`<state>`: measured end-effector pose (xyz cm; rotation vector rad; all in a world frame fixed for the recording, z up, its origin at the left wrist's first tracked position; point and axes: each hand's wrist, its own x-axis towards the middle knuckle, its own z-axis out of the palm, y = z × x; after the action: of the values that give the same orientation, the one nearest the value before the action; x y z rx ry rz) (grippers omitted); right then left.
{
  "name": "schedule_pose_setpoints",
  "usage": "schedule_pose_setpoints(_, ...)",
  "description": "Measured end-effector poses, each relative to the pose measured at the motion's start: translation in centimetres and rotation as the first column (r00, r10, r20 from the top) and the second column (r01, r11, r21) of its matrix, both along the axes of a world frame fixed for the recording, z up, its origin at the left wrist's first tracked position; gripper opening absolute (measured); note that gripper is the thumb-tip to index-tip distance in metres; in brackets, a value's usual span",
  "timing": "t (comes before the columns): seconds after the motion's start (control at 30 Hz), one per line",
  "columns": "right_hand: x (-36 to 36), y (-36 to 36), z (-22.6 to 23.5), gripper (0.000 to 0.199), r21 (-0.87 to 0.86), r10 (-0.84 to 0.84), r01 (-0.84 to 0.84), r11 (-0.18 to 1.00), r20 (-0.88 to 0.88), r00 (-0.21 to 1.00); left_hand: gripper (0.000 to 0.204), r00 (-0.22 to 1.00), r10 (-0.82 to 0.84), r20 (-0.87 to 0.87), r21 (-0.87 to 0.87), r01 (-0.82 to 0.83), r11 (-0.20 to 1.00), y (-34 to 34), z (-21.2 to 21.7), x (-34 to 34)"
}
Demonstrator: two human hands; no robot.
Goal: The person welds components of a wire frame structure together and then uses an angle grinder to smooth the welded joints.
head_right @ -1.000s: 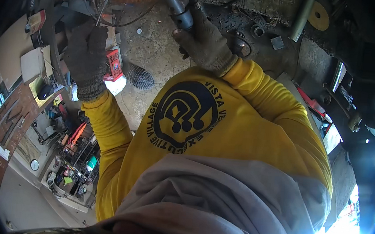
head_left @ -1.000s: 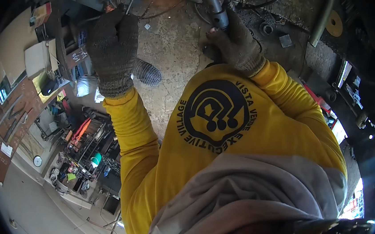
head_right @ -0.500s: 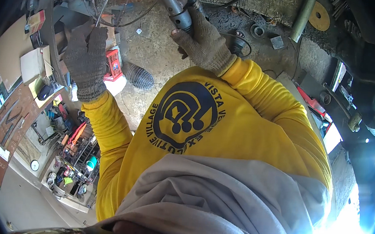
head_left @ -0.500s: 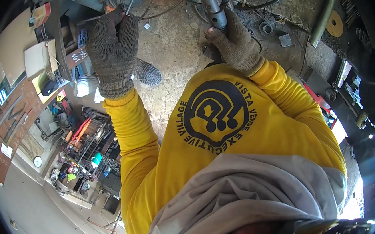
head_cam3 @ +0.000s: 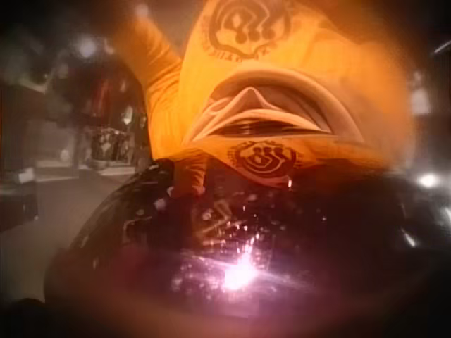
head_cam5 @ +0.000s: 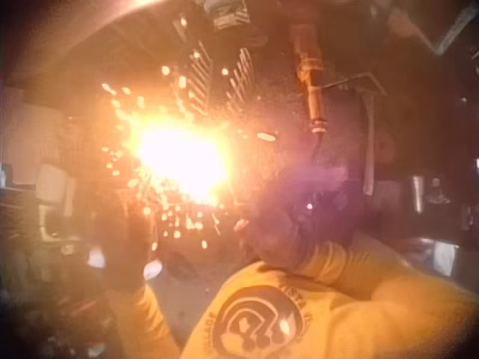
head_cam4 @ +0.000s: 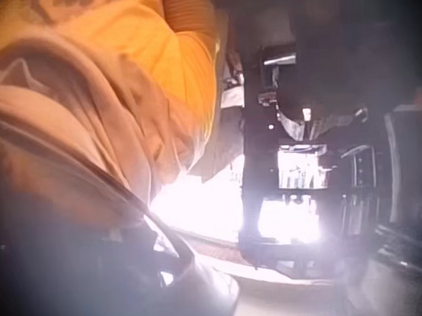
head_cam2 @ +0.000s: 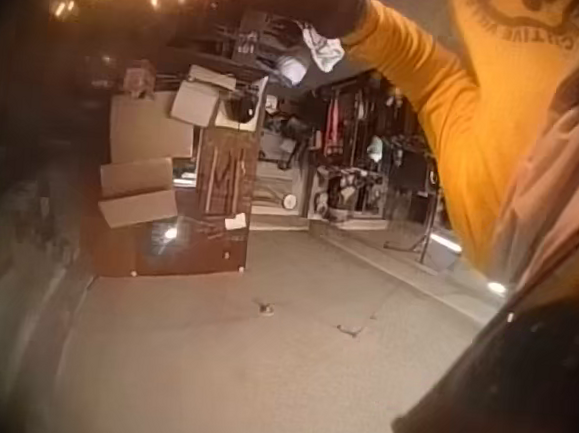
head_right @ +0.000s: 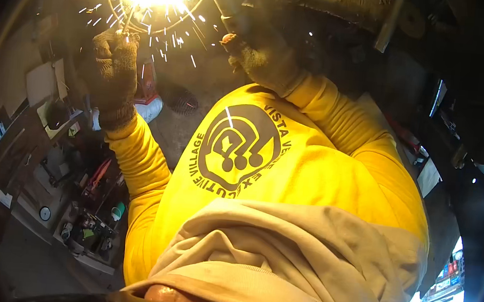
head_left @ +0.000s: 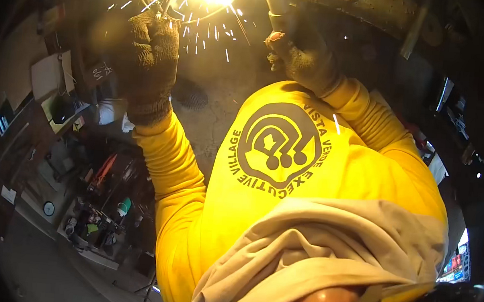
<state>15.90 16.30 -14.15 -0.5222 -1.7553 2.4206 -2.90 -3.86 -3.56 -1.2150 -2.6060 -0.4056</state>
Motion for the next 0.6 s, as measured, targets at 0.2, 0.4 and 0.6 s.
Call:
schedule_pose_setpoints(0.2,-0.4,0.8,-0.6,0.059,0.378,-0.073,0.134,0.916,-0.171,0.983,0.012,0.99,-0.134,-0.051,0.071,0.137,0.988,0.8,0.1,0.3)
schedule_pose_setpoints(0.4,0.1,1.1,2.2,0.074,0.072,-0.079,0.084,0.994,-0.081,0.994,0.012,0.967,-0.162,-0.196,-0.138,0.137,0.981,1.4,1.4,0.3)
schedule_pose_setpoints(0.6,0.1,1.1,1.9,0.069,0.09,-0.03,0.032,0.995,-0.026,0.999,0.014,0.997,0.038,0.061,0.041,-0.041,0.998,1.6,4.7,2.4)
